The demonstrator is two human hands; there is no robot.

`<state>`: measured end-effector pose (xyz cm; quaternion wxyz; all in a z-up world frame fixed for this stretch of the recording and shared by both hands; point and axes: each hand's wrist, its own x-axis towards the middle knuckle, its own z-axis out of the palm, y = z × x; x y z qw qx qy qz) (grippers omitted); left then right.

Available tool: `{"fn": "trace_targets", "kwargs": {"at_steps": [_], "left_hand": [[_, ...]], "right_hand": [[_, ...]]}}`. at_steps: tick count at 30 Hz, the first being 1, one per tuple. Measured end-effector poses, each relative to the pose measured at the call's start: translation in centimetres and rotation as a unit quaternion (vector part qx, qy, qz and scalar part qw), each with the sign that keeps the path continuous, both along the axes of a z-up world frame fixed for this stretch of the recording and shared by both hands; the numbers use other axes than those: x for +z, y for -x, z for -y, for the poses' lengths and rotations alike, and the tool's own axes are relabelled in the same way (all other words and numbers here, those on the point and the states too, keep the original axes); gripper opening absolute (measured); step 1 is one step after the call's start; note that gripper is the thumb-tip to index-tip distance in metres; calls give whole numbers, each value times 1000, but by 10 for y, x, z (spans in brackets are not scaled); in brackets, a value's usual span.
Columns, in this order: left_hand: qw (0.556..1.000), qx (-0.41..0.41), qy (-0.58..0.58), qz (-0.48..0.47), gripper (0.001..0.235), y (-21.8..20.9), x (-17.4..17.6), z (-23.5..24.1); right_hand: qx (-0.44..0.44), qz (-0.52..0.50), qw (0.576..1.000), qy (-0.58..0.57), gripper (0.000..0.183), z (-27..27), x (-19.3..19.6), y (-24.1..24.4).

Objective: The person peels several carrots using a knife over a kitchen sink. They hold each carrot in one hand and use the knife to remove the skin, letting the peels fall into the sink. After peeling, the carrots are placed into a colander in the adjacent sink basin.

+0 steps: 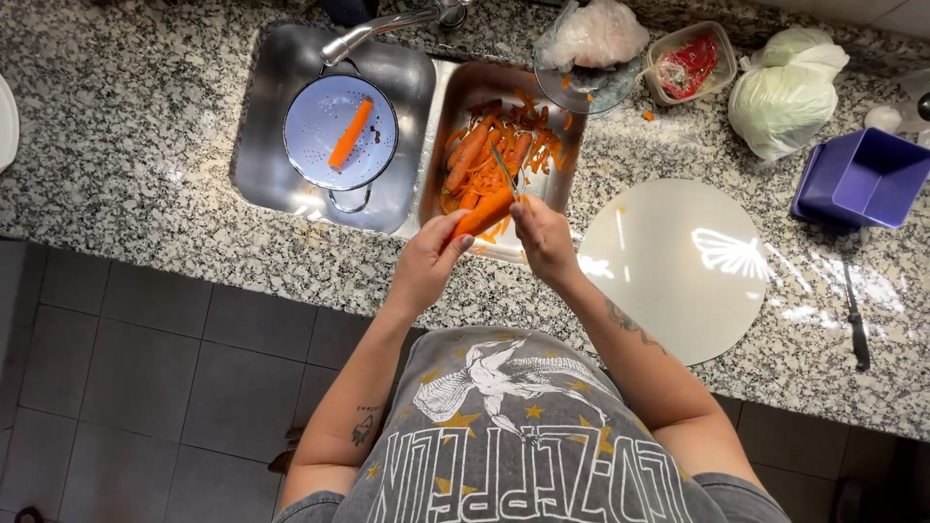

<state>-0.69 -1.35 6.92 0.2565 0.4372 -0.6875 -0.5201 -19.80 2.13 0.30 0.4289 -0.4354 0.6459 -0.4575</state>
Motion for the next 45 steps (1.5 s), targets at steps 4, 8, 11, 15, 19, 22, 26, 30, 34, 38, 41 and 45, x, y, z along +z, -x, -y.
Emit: {"fn": "trace_targets", "kwargs": {"at_steps": [4, 8, 11, 15, 19, 22, 26, 30, 34, 38, 41, 45], "left_hand": [[998, 51, -43, 5, 42, 5, -22, 0], [983, 104, -129, -77, 42, -1, -30, 4], [978, 136, -138, -79, 41, -2, -47, -1], [975, 184, -106, -71, 53, 27, -45, 10], [968, 214, -98, -83, 56, 56, -39, 23], [970, 234, -51, -39, 61, 65, -40, 29], [967, 254, -17, -11, 47, 63, -66, 41], [991, 123, -51, -31, 53, 59, -41, 32], [999, 35, -22, -3, 44, 69, -60, 25], [1000, 5, 1, 31, 37, 69, -58, 25], [996, -8, 62, 60, 36, 66, -76, 30], [990, -40, 98, 88, 33, 58, -107, 34]], "right_hand": [[-35, 207, 968, -138, 62, 12, -12, 10], [85, -155, 972, -152, 49, 6, -25, 25], [133, -354, 916, -135, 47, -6, 2, 28], [91, -152, 978, -114, 32, -15, 20, 21], [97, -131, 982, -96, 33, -25, 41, 6], [63, -33, 995, -74, 27, -32, 51, 6], [-37, 26, 998, -41, 29, -37, 56, 25], [-110, 39, 993, -22, 37, -17, 57, 37], [-97, 101, 990, 6, 38, 24, 33, 36], [-133, 160, 978, 3, 25, 41, 27, 34], [-133, 124, 983, 15, 22, 41, 33, 36], [-185, 87, 977, 62, 17, 44, 40, 53]]}}
